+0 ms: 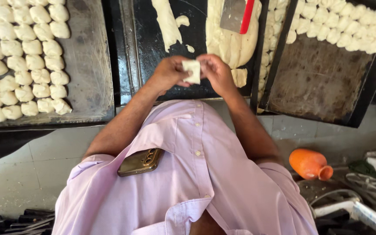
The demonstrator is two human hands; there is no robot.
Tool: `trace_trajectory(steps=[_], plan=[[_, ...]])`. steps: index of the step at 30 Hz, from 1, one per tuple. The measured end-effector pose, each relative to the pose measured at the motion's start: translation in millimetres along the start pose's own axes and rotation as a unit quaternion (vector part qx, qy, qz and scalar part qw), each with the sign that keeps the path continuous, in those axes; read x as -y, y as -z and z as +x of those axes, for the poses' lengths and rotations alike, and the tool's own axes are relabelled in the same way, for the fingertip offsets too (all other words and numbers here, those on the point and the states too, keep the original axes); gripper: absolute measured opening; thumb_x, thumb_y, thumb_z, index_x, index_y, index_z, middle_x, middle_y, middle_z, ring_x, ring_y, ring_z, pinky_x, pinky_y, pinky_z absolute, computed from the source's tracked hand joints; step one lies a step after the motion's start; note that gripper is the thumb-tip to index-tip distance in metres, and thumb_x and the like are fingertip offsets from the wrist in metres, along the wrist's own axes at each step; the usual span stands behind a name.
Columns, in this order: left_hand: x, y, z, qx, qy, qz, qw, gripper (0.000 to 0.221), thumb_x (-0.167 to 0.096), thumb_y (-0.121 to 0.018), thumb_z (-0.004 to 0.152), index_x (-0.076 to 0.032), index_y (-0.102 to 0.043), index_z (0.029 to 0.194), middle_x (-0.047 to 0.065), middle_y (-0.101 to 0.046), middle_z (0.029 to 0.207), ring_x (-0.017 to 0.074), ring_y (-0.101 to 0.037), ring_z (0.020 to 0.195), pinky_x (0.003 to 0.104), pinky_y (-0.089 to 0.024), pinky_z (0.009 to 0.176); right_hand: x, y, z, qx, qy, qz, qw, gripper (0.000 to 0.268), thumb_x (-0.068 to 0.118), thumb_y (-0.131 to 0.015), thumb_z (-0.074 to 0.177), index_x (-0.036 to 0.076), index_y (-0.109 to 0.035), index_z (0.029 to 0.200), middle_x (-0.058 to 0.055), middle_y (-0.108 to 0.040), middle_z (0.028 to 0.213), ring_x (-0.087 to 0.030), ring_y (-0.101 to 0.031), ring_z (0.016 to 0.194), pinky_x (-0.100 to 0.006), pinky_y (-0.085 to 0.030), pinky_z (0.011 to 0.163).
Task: The person shapes small pieces of dough by hand and organizes them into rows on metal trays.
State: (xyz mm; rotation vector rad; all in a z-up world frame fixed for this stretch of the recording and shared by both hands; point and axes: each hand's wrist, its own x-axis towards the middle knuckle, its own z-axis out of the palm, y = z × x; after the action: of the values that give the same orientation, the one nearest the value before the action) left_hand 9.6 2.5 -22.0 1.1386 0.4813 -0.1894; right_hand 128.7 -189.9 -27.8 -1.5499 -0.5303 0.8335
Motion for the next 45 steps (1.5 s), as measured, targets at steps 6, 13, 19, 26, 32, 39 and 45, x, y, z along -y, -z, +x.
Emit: trace_trajectory(steps=[6,13,19,26,32,39,45], plan=[[7.7,25.2,-6.0,-0.247,-0.136,-0.014,0.959,0.02,-0.003,-0.077,0.091,0.001,-0.069,0.108,0.007,-0.071,0.093,0.0116,-0.069,0.08,0.025,-0.058,0.07,-24.7,-17.5,59.9,-0.039,0.315,-0.483,0.816,0.026,-0.002,-0.065,0.09,-0.002,-0.07,0.115,-0.016,-0.07,0.113,-0.035,-0.064,0.106,-0.04,-0.053,0.094],[33.4,30.9,-41.9,-0.365,-0.194,-0.115,0.903,0.02,0.003,-0.073,0.092,0.004,-0.064,0.11,0.01,-0.072,0.098,0.0161,-0.071,0.087,0.031,-0.061,0.079,-29.7,-40.5,79.6,0.05,0.35,-0.45,0.82,0.028,-0.007,-0.064,0.088,0.001,-0.073,0.113,-0.01,-0.068,0.117,-0.027,-0.063,0.113,-0.038,-0.055,0.099],[13.4,12.7,-76.1,-0.372,-0.182,-0.181,0.892,0.036,0.004,-0.066,0.088,-0.001,-0.056,0.122,0.011,-0.072,0.1,0.0184,-0.073,0.089,0.035,-0.065,0.08,-18.0,-73.6,107.3,0.097,0.335,-0.473,0.809,0.01,0.004,-0.072,0.087,-0.004,-0.069,0.093,-0.014,-0.061,0.098,-0.032,-0.059,0.099,-0.04,-0.055,0.084],[26.6,42.8,-72.3,-0.346,-0.154,-0.177,0.908,0.024,0.003,-0.067,0.091,0.004,-0.06,0.115,0.012,-0.073,0.103,0.018,-0.074,0.093,0.03,-0.063,0.085,-55.9,-85.7,112.4,0.07,0.31,-0.572,0.756,0.009,-0.004,-0.068,0.08,0.0,-0.067,0.088,-0.015,-0.06,0.097,-0.033,-0.059,0.098,-0.041,-0.057,0.083],[30.0,63.7,-48.1,-0.324,-0.141,-0.135,0.926,0.027,0.005,-0.072,0.086,0.001,-0.062,0.11,0.009,-0.072,0.095,0.0136,-0.07,0.084,0.024,-0.057,0.075,-40.5,-68.2,94.7,0.214,0.17,-0.511,0.815,0.004,0.002,-0.07,0.077,0.002,-0.074,0.078,-0.016,-0.072,0.082,-0.031,-0.071,0.079,-0.041,-0.058,0.079],[16.3,61.3,-38.6,-0.3,-0.132,-0.11,0.938,0.026,0.007,-0.076,0.085,0.0,-0.063,0.106,0.008,-0.071,0.093,0.0145,-0.07,0.081,0.026,-0.06,0.071,58.5,-42.4,38.9,0.324,-0.06,0.004,0.944,0.024,-0.003,-0.065,0.09,-0.001,-0.075,0.112,-0.014,-0.077,0.103,-0.017,-0.075,0.091,-0.032,-0.062,0.084],[-1.8,23.2,-32.9,-0.227,-0.13,-0.098,0.96,0.025,0.007,-0.07,0.088,0.002,-0.065,0.111,0.007,-0.073,0.095,0.0136,-0.072,0.083,0.025,-0.061,0.069,75.6,-68.0,40.1,0.077,0.091,-0.026,0.993,0.042,-0.002,-0.078,0.085,0.0,-0.065,0.125,-0.008,-0.07,0.095,-0.008,-0.07,0.082,-0.024,-0.059,0.073]])
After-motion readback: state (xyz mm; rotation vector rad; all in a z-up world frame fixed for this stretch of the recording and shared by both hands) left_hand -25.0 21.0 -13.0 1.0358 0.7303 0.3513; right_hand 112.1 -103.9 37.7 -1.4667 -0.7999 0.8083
